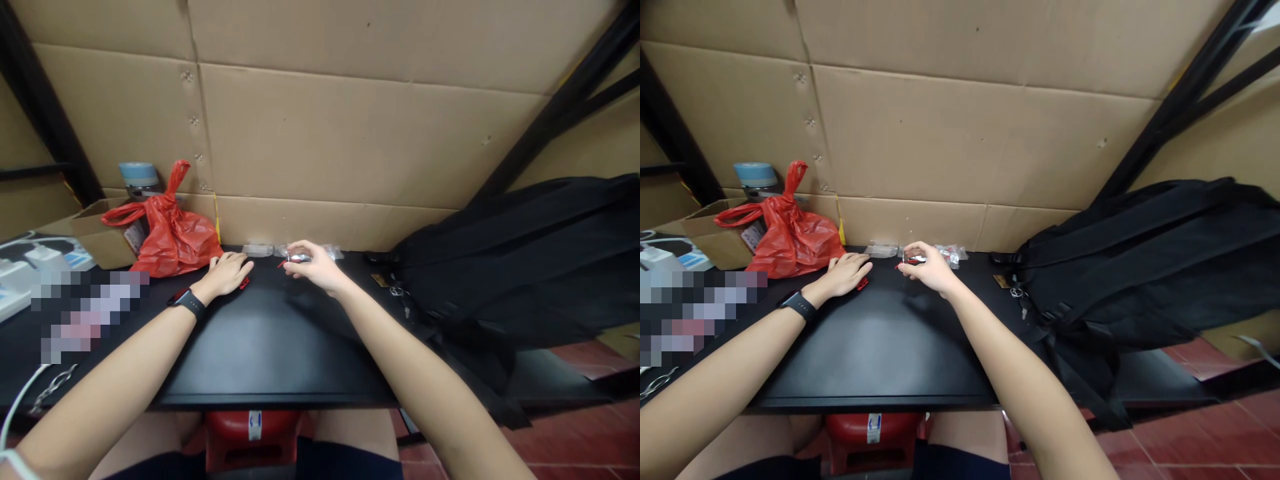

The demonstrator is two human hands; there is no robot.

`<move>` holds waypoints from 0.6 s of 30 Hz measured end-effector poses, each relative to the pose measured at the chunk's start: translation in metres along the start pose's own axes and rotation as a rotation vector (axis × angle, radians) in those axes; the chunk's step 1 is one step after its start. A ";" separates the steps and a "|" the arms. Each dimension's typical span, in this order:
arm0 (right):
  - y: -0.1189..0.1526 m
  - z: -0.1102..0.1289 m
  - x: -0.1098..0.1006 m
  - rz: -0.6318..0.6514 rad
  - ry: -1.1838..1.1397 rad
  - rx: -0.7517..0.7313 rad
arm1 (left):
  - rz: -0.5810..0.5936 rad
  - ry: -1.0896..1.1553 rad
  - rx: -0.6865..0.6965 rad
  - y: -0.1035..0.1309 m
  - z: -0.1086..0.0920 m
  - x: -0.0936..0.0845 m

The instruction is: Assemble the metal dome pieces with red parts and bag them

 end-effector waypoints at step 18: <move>0.001 0.007 -0.003 -0.002 0.011 -0.025 | -0.329 0.181 0.208 0.007 -0.033 -0.045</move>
Point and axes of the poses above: each hand's wrist, its own y-axis away from the middle knuckle, its own x-axis out of the palm, z = x × y, the point moved 6 cm from there along -y, towards the middle knuckle, and after that the axes turned 10 degrees about -z, right-handed, at the moved point
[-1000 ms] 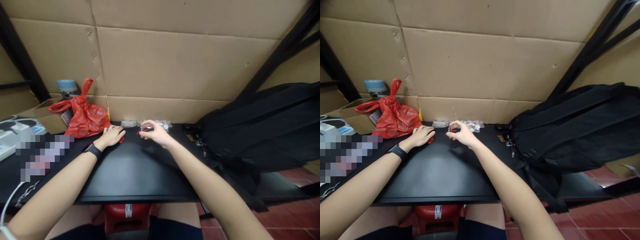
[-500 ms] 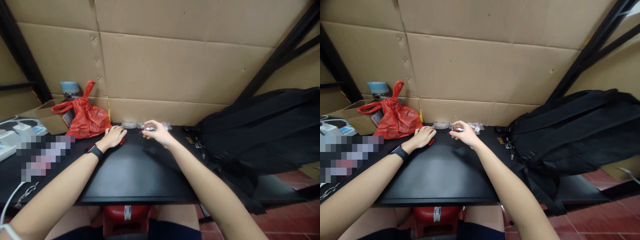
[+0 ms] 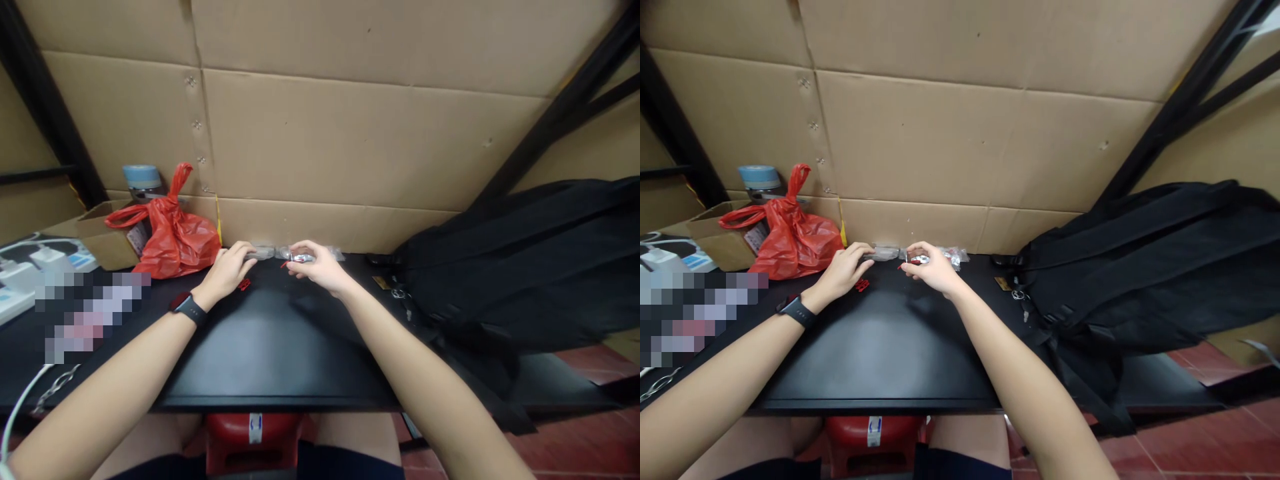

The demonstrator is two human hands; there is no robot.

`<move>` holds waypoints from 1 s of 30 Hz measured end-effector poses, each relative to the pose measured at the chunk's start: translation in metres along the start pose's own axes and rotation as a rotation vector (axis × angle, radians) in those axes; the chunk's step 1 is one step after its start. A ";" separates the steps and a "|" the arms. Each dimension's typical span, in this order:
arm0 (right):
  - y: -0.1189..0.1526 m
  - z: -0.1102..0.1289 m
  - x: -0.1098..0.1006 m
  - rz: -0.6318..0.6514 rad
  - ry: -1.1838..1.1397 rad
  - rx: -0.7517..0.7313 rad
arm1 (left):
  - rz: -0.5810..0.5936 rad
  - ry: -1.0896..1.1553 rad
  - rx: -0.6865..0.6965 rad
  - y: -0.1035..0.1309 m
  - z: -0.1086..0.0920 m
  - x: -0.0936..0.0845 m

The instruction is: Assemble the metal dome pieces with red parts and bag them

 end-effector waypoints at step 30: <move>0.000 0.013 -0.007 0.017 0.170 -0.117 | 0.080 0.161 -0.021 -0.002 -0.014 0.003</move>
Point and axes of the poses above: each hand's wrist, its own y-axis away from the middle knuckle, its own x-axis out of the palm, z = x × y, the point moved 6 cm from there along -y, towards the middle knuckle, and after that the axes turned 10 degrees about -z, right-handed, at the moved point
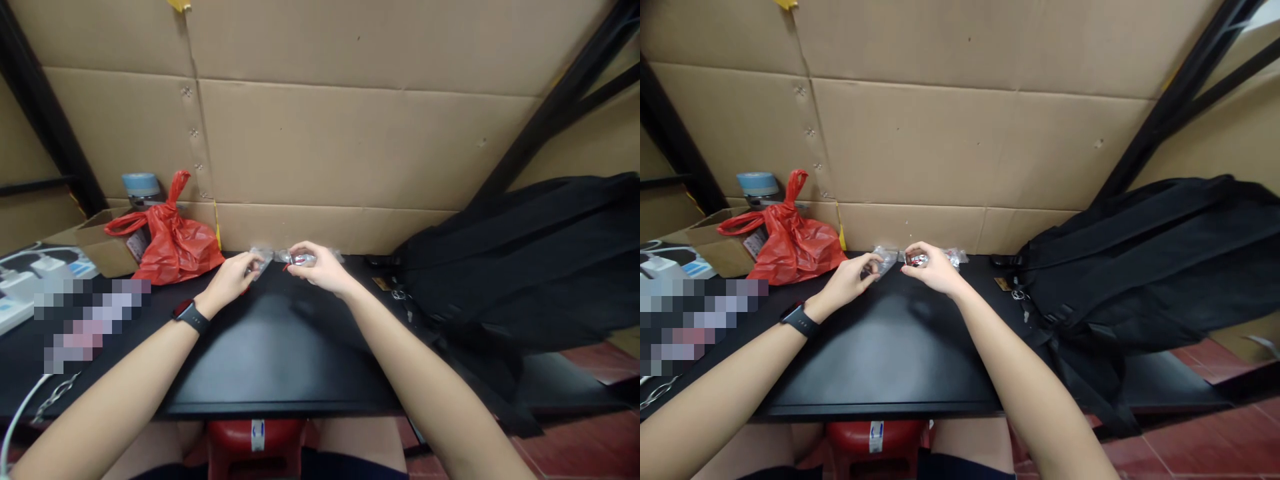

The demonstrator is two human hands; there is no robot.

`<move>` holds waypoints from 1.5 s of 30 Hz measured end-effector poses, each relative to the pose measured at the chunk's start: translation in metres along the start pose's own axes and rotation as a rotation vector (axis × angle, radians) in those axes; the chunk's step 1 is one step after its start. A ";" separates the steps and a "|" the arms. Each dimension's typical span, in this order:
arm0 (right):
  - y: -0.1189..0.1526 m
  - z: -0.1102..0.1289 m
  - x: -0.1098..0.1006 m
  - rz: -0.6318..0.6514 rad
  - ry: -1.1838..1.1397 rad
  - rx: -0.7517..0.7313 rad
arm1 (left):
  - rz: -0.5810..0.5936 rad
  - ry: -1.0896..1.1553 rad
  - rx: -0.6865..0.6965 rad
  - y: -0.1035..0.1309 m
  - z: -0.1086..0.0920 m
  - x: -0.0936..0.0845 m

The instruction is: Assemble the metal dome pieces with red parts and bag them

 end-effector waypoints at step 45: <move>0.024 -0.005 0.014 0.472 0.863 -0.080 | 0.622 -0.064 0.093 0.044 -0.056 0.023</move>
Point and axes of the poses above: each hand's wrist, its own y-axis away from the middle knuckle, its own x-axis out of the palm, z = x × y, the point moved 6 cm from there along -y, towards the middle knuckle, and after that the axes turned 10 degrees about -z, right-handed, at the moved point
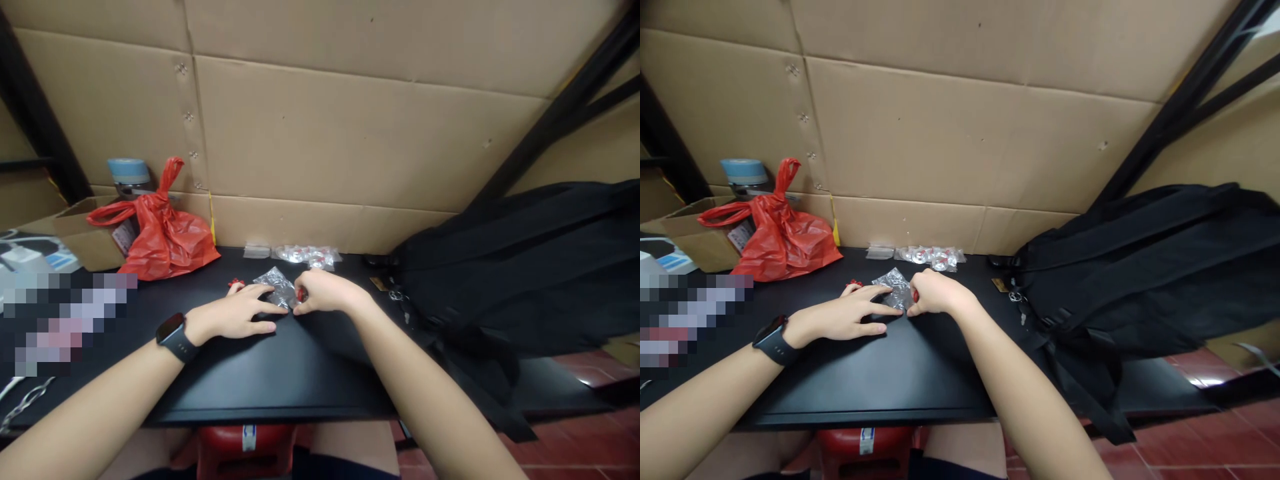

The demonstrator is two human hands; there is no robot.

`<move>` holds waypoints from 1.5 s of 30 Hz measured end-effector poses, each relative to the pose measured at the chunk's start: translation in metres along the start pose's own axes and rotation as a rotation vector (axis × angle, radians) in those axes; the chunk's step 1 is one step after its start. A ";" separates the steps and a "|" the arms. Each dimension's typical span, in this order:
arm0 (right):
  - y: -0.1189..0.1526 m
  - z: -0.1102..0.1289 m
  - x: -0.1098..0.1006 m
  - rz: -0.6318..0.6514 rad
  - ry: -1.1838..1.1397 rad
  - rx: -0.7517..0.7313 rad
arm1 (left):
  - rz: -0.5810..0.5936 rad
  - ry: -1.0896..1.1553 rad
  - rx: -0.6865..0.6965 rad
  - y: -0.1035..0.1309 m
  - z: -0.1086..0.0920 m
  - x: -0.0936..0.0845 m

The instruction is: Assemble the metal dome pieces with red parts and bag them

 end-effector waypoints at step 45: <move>-0.031 -0.013 0.019 -0.298 -0.248 -0.225 | -0.450 0.081 -0.332 -0.013 0.043 -0.011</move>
Point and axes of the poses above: each hand's wrist, its own y-axis away from the middle knuckle, its own x-axis out of the palm, z = x × y, the point moved 6 cm from there along -y, towards the middle knuckle, and after that the axes turned 10 degrees about -z, right-handed, at the moved point
